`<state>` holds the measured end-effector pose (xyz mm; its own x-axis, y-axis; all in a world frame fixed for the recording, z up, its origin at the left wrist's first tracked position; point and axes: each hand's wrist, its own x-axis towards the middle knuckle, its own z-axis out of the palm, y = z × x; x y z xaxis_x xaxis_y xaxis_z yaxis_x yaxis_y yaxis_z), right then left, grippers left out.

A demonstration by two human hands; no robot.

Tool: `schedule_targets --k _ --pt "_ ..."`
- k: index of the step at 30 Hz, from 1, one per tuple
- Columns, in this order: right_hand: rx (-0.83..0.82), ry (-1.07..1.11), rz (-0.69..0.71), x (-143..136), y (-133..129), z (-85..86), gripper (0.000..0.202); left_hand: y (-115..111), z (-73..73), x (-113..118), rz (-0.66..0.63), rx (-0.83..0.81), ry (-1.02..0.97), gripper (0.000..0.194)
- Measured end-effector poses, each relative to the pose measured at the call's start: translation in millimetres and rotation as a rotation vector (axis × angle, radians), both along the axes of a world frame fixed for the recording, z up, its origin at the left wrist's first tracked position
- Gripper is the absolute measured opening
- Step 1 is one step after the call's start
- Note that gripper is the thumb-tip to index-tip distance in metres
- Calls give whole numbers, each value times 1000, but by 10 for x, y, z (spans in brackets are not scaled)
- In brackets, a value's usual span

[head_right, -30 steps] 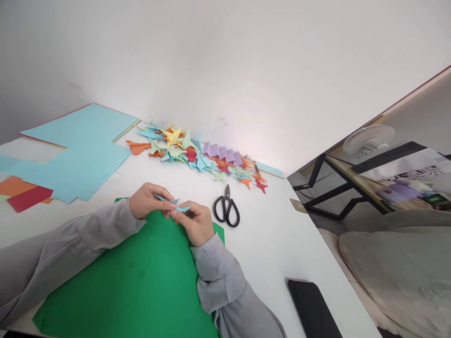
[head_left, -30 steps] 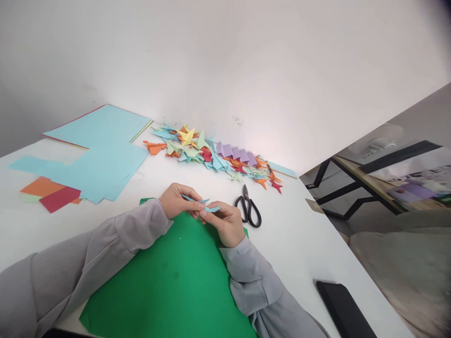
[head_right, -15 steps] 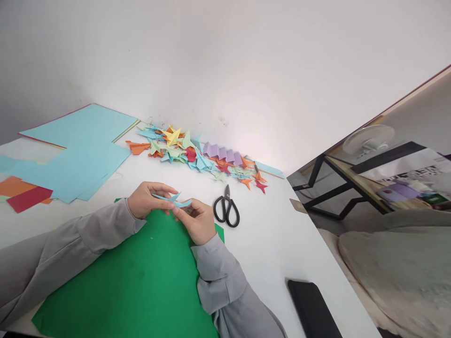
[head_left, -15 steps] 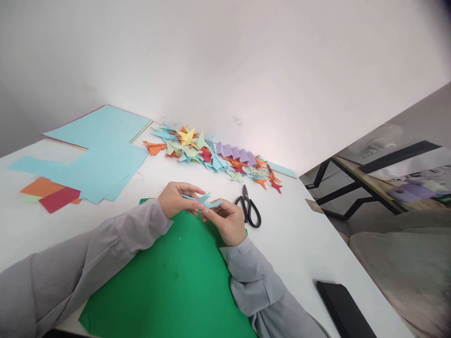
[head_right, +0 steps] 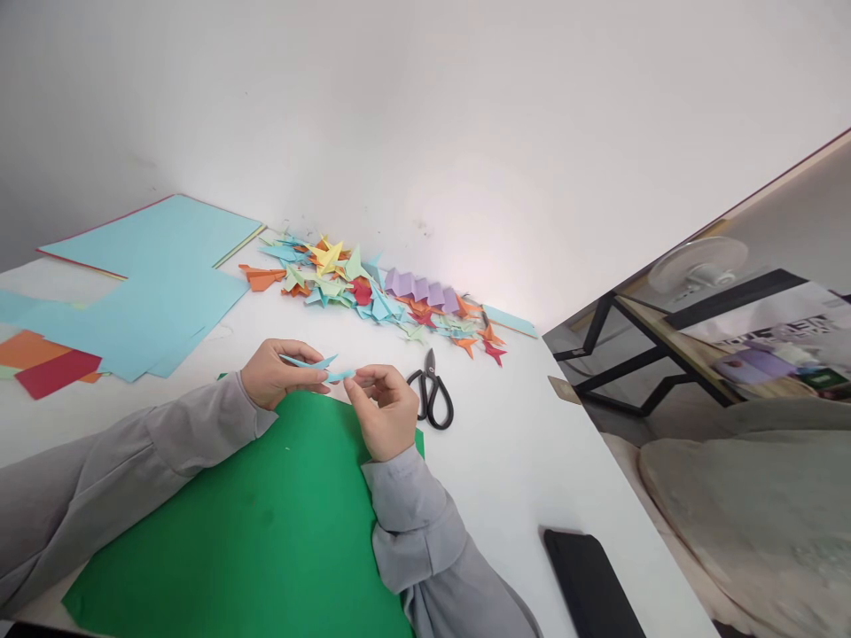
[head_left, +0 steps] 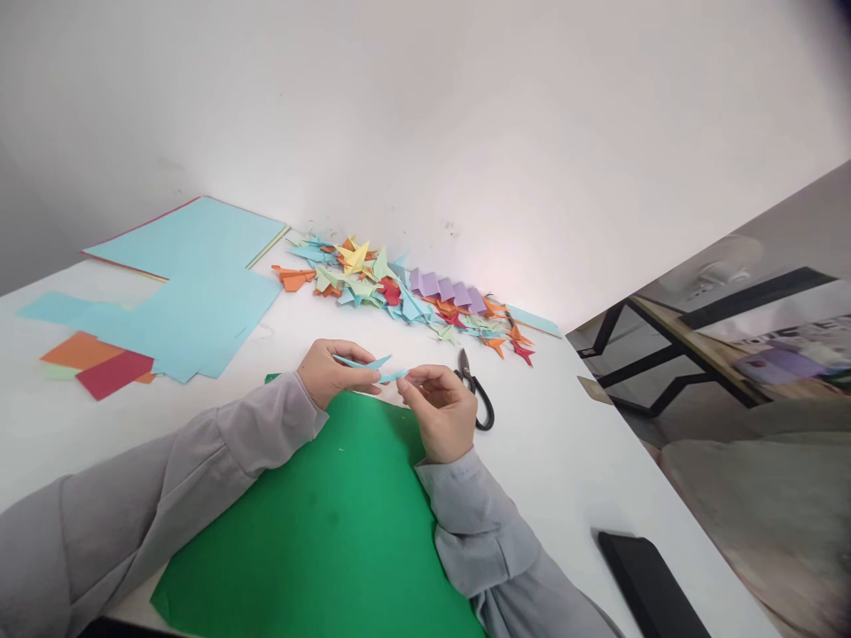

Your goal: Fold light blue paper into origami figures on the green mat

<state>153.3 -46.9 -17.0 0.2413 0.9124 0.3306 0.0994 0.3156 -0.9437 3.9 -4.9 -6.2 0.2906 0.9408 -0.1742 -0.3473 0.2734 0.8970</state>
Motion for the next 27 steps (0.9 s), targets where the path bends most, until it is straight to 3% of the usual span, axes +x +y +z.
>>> schedule_targets --k 11,16,21,24,27 --pt "105 -194 98 14 -12 -11 3 -19 65 14 -21 10 1 36" --pt "238 -324 67 19 -13 21 9 1 6 20 17 3 15 37" --pt "245 -406 92 17 -31 53 11 16 -12 30 39 -8 30 37" --pt "177 -336 119 25 -48 38 9 12 0 31 51 19 9 37" --pt "31 -47 137 47 -35 1 12 7 2 29 45 55 7 36"
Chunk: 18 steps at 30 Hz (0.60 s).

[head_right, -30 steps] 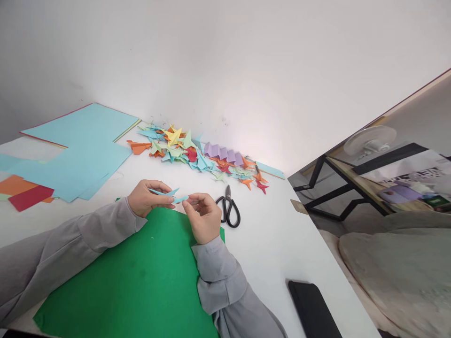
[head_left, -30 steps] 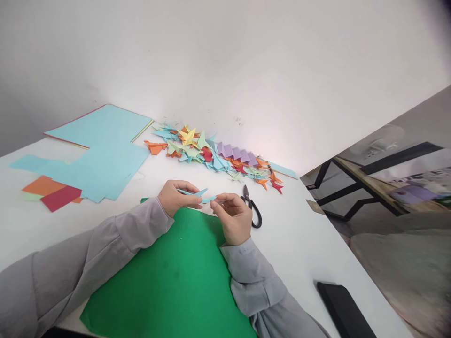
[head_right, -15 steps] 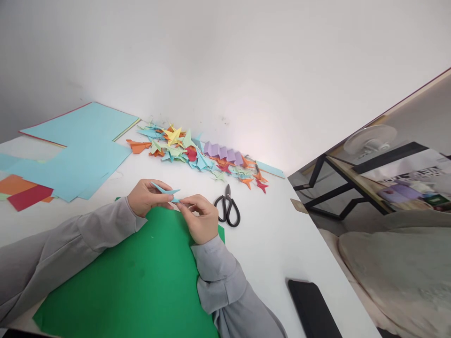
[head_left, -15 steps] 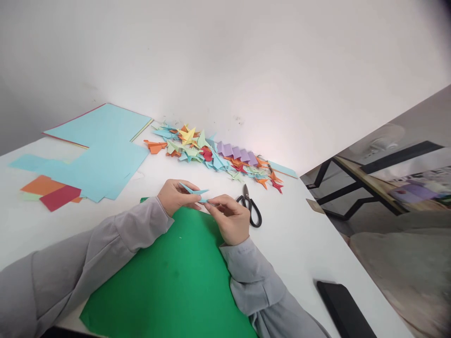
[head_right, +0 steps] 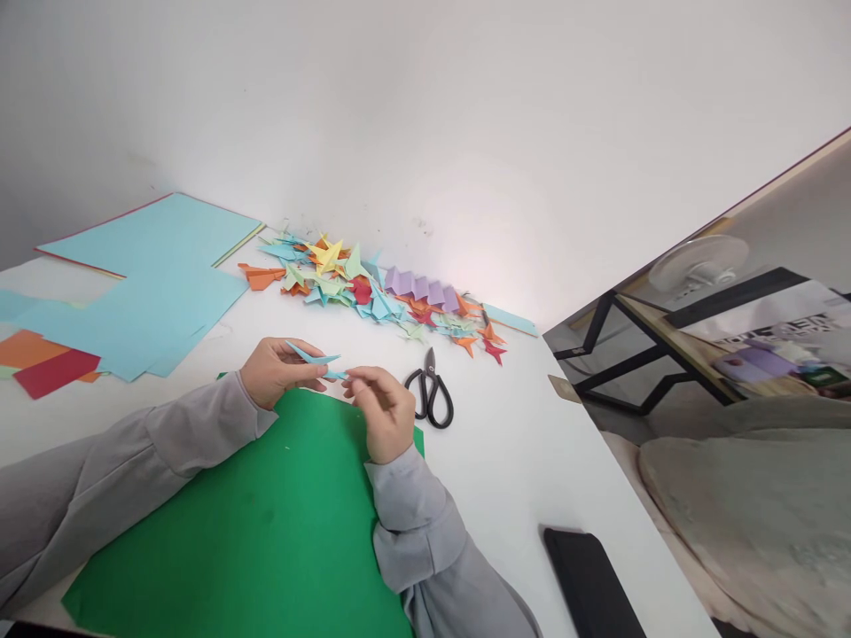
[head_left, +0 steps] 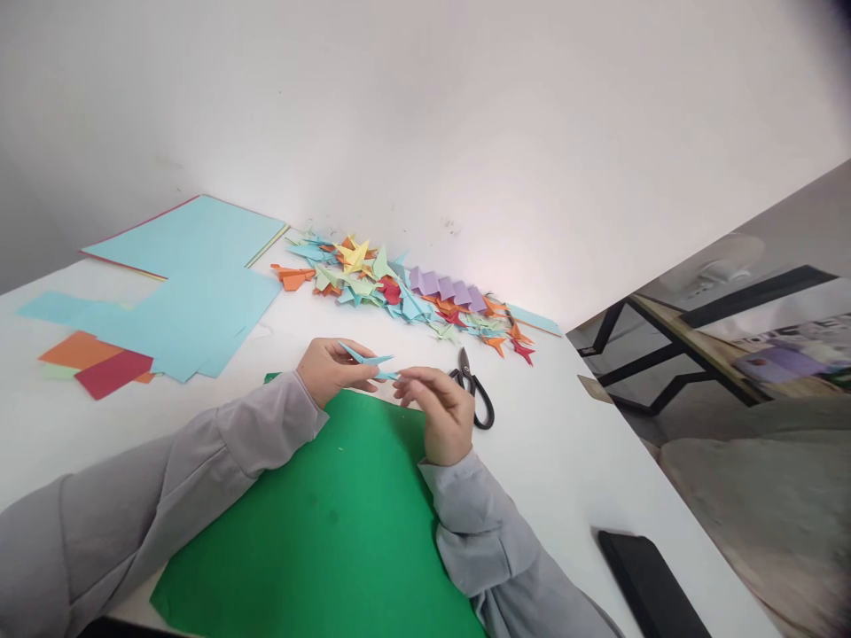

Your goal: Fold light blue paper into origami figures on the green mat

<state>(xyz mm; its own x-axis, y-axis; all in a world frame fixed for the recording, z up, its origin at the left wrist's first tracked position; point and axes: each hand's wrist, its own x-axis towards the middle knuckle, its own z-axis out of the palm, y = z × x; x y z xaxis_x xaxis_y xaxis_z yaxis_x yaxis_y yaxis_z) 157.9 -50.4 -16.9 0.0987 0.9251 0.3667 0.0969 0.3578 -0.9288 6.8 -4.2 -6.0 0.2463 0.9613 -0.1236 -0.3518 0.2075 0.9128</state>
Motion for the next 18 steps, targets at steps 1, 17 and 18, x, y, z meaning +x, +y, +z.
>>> schedule_targets --k 1,17,18 --pt "-58 108 -2 7 13 -10 15 0 -1 -2 -6 8 10 36" --pt "-452 405 253 41 100 27 17 -28 49 -32 -123 175 106 24" --pt "-456 401 262 44 103 24 17 -27 48 -34 -131 183 99 24"
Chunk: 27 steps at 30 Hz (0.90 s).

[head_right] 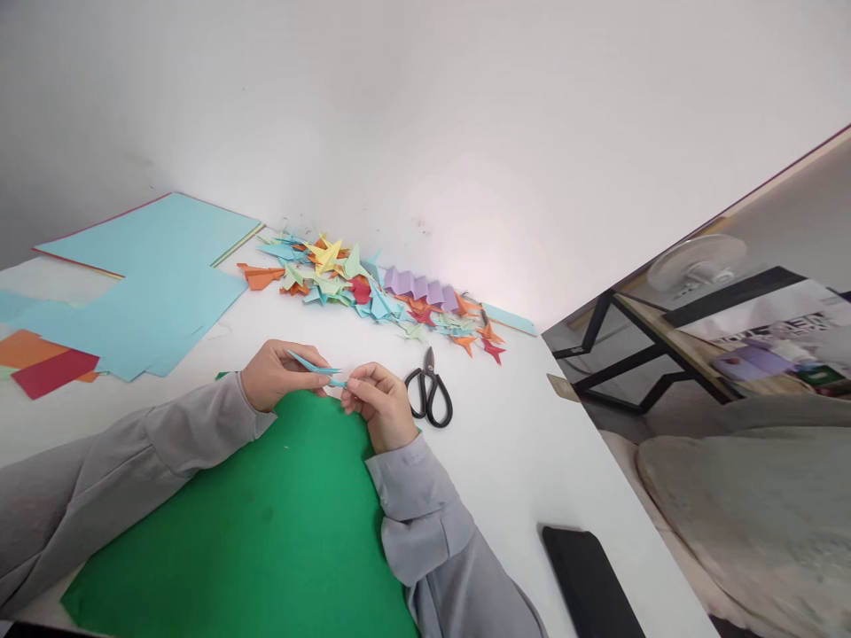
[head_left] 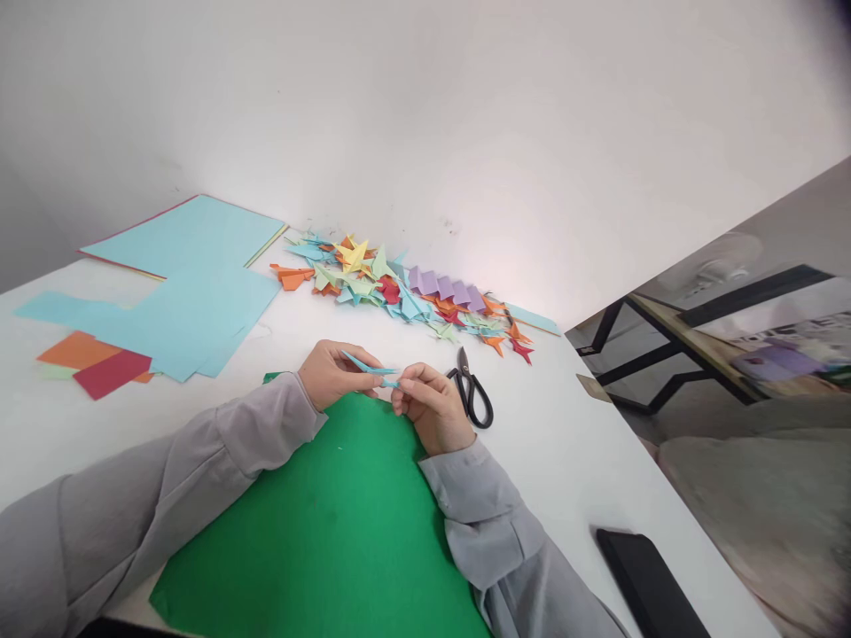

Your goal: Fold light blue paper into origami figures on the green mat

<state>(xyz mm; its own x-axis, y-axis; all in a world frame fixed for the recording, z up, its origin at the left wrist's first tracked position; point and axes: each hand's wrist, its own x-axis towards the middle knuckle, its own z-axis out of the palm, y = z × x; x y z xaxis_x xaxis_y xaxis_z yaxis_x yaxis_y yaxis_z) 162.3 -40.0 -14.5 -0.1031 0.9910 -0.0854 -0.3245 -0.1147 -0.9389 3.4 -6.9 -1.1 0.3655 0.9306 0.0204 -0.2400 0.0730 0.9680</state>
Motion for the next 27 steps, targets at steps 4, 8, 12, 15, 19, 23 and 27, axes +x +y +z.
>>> schedule_targets --k 4,8,12,15,19,23,27 --pt "-6 -12 41 4 4 -1 18 6 -12 -11 -27 35 2 23" --pt "-23 -49 77 8 -1 9 19 13 -21 -21 -35 99 16 20" --pt "-32 -86 114 10 -2 7 22 20 -25 -24 -29 140 11 17" --pt "-26 -83 97 1 -3 -14 22 26 -33 -26 -33 154 15 15" --pt "-14 -70 48 -17 -6 -39 22 32 -51 -29 -32 177 22 14" --pt "-24 -55 35 -18 -5 -29 24 31 -65 -26 -31 199 10 14" --pt "-9 -26 34 -31 -9 -12 29 30 -59 -21 -15 178 -10 13"
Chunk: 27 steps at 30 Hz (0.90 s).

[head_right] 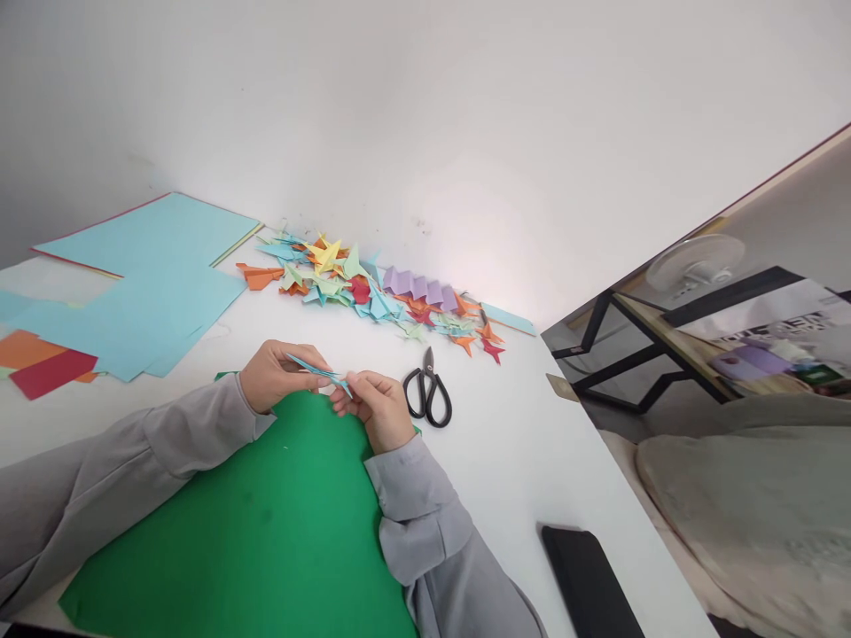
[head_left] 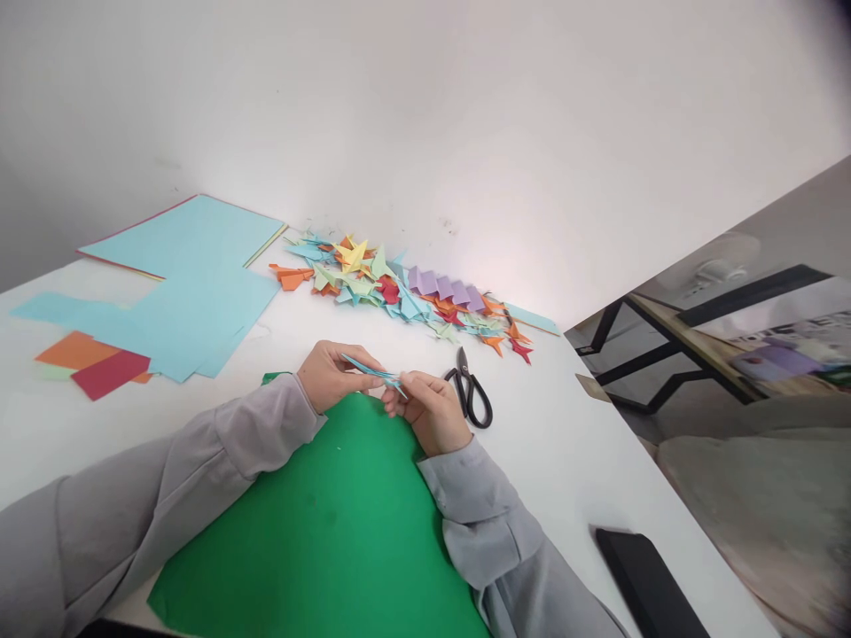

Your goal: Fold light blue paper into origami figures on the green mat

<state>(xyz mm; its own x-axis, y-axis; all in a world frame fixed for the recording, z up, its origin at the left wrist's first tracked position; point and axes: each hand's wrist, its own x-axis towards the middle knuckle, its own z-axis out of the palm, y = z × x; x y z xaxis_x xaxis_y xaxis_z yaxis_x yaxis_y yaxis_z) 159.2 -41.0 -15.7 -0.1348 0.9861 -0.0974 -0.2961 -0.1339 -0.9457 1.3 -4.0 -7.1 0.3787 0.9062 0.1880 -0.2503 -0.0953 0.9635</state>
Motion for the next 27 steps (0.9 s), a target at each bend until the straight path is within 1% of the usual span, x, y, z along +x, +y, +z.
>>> schedule_targets --k 2,6,9,11,13,18,22,24,27 --pt "43 17 -57 -15 -4 0 28 3 11 1 28 -30 16 13" --pt "159 56 -228 -33 -12 3 26 16 27 3 92 -87 34 15" --pt "220 10 -301 -26 -18 9 22 25 26 5 121 -113 26 16" --pt "241 -40 -302 -18 -19 6 17 27 25 5 118 -123 28 17" --pt "247 -74 -272 -11 -18 -5 14 23 27 4 103 -124 31 17" --pt "240 -125 -189 4 -5 -33 14 3 50 3 71 -135 34 15" --pt "254 -152 -179 15 -4 -42 10 -7 66 2 49 -142 29 14" --pt "292 -189 -181 16 -8 -43 6 -8 68 2 43 -141 25 14" --pt "359 -247 -195 12 -14 -39 8 -6 66 3 26 -123 4 14"
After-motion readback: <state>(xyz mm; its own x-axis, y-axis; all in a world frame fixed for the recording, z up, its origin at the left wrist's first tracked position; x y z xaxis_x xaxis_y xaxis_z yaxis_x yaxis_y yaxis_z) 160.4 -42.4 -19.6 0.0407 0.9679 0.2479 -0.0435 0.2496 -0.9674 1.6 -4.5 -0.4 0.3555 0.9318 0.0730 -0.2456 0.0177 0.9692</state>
